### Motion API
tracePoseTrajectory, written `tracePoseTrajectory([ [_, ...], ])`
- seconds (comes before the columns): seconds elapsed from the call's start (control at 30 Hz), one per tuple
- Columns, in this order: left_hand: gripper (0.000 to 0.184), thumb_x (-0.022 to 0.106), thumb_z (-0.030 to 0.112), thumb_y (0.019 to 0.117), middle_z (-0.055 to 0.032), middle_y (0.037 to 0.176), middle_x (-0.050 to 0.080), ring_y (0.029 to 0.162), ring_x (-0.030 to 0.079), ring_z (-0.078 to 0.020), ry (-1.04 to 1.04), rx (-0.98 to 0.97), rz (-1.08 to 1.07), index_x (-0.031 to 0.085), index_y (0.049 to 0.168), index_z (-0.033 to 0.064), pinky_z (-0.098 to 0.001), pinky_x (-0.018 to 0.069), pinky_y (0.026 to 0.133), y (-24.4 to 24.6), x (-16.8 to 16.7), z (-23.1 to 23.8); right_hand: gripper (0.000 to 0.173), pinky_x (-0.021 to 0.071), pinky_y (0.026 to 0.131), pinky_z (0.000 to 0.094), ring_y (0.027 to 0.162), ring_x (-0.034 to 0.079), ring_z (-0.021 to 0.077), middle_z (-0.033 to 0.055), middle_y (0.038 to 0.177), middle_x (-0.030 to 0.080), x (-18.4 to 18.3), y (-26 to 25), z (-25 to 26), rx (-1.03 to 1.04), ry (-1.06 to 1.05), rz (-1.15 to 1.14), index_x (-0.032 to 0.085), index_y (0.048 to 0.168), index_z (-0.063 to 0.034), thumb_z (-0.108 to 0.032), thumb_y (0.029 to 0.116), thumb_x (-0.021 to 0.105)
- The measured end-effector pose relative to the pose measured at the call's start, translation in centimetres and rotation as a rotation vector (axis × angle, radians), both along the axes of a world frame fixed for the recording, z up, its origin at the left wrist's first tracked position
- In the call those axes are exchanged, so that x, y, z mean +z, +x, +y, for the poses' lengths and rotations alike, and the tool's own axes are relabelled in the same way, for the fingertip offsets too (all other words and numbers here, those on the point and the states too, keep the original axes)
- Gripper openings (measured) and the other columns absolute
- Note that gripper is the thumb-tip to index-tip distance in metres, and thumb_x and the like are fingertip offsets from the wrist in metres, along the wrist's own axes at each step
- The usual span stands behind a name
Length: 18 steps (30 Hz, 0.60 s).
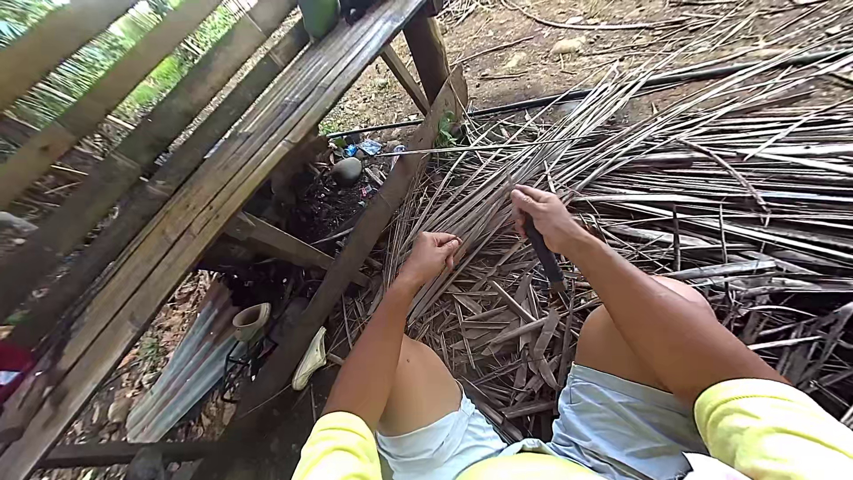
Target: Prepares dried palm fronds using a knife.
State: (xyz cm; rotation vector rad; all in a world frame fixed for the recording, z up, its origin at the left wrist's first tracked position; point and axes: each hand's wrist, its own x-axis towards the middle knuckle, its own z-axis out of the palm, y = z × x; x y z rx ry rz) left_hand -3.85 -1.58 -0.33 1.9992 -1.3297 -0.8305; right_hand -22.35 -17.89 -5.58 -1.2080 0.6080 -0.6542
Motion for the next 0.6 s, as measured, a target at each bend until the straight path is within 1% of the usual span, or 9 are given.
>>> tracePoseTrajectory([
  [0.03, 0.024, 0.055, 0.011, 0.1073, -0.0024, 0.065, 0.063, 0.056, 0.053, -0.0070, -0.012, 0.027, -0.035, 0.074, 0.113, -0.0021, -0.0270, 0.0482, 0.062, -0.2, 0.0, -0.2, 0.040, 0.0465, 0.049, 0.0246, 0.051, 0.049, 0.0076, -0.0013, 0.070, 0.052, 0.0, 0.2, 0.8, 0.041, -0.091, 0.051, 0.049, 0.146, -0.0048, -0.021, 0.1105, 0.046],
  [0.1, 0.024, 0.056, 0.012, 0.1073, -0.0028, 0.066, 0.064, 0.056, 0.053, -0.0081, -0.009, 0.080, -0.080, 0.075, 0.114, -0.0003, -0.0286, 0.0483, 0.063, -0.6, 0.0, -0.8, 0.048, 0.0460, 0.052, 0.0294, 0.052, 0.049, 0.0110, 0.0037, 0.070, 0.056, -0.2, 0.7, 2.4, 0.149, -0.266, 0.139, 0.043, 0.153, -0.0020, -0.018, 0.1082, 0.051],
  [0.2, 0.024, 0.055, 0.012, 0.1074, -0.0025, 0.066, 0.063, 0.056, 0.053, -0.0084, 0.004, 0.115, -0.086, 0.076, 0.112, -0.0004, -0.0286, 0.0482, 0.062, -0.9, -0.2, -1.4, 0.055, 0.0483, 0.057, 0.0342, 0.055, 0.051, 0.0141, 0.0070, 0.072, 0.059, -1.2, 1.6, 4.0, 0.293, -0.398, 0.219, 0.040, 0.157, -0.0075, -0.020, 0.1066, 0.056],
  [0.23, 0.024, 0.055, 0.009, 0.1068, -0.0026, 0.064, 0.062, 0.055, 0.052, -0.0080, -0.005, 0.119, -0.075, 0.076, 0.106, -0.0022, -0.0279, 0.0475, 0.061, -1.0, -0.3, -1.5, 0.056, 0.0490, 0.058, 0.0352, 0.056, 0.052, 0.0148, 0.0078, 0.074, 0.061, -1.5, 1.9, 4.2, 0.317, -0.406, 0.244, 0.039, 0.158, -0.0102, -0.021, 0.1066, 0.057],
  [0.3, 0.026, 0.054, 0.003, 0.1043, -0.0019, 0.061, 0.059, 0.054, 0.050, -0.0070, -0.025, 0.117, -0.065, 0.070, 0.085, -0.0036, -0.0271, 0.0453, 0.059, -1.1, -0.5, -1.7, 0.057, 0.0486, 0.059, 0.0361, 0.057, 0.051, 0.0155, 0.0087, 0.075, 0.061, -1.7, 2.3, 4.4, 0.337, -0.393, 0.276, 0.038, 0.160, -0.0150, -0.023, 0.1065, 0.057],
  [0.37, 0.029, 0.055, 0.002, 0.1034, -0.0016, 0.059, 0.058, 0.053, 0.049, -0.0068, -0.026, 0.124, -0.052, 0.066, 0.077, -0.0028, -0.0272, 0.0439, 0.058, -1.1, -0.6, -1.9, 0.057, 0.0477, 0.059, 0.0358, 0.056, 0.050, 0.0157, 0.0090, 0.076, 0.060, -1.6, 2.4, 4.5, 0.343, -0.378, 0.284, 0.038, 0.160, -0.0177, -0.024, 0.1067, 0.057],
  [0.5, 0.027, 0.057, 0.003, 0.1031, -0.0010, 0.059, 0.059, 0.053, 0.048, -0.0062, 0.015, 0.151, 0.021, 0.068, 0.079, -0.0024, -0.0260, 0.0420, 0.056, -0.9, -0.5, -1.8, 0.056, 0.0460, 0.056, 0.0341, 0.055, 0.048, 0.0142, 0.0079, 0.074, 0.059, -1.9, 2.4, 4.3, 0.351, -0.392, 0.271, 0.039, 0.160, -0.0198, -0.024, 0.1071, 0.056],
  [0.53, 0.026, 0.058, 0.005, 0.1036, -0.0006, 0.059, 0.059, 0.052, 0.047, -0.0054, 0.021, 0.151, 0.045, 0.069, 0.081, -0.0025, -0.0250, 0.0410, 0.055, -0.8, -0.5, -1.7, 0.055, 0.0471, 0.059, 0.0363, 0.057, 0.049, 0.0155, 0.0082, 0.075, 0.059, -2.0, 2.4, 4.2, 0.349, -0.418, 0.280, 0.040, 0.159, -0.0209, -0.026, 0.1073, 0.056],
  [0.6, 0.023, 0.060, 0.009, 0.1047, -0.0005, 0.060, 0.059, 0.050, 0.045, -0.0041, 0.032, 0.152, 0.117, 0.074, 0.092, -0.0039, -0.0232, 0.0382, 0.052, -0.7, -0.3, -1.6, 0.053, 0.0490, 0.065, 0.0429, 0.062, 0.053, 0.0193, 0.0102, 0.079, 0.062, -2.1, 2.2, 3.9, 0.334, -0.471, 0.295, 0.042, 0.158, -0.0222, -0.028, 0.1077, 0.055],
])
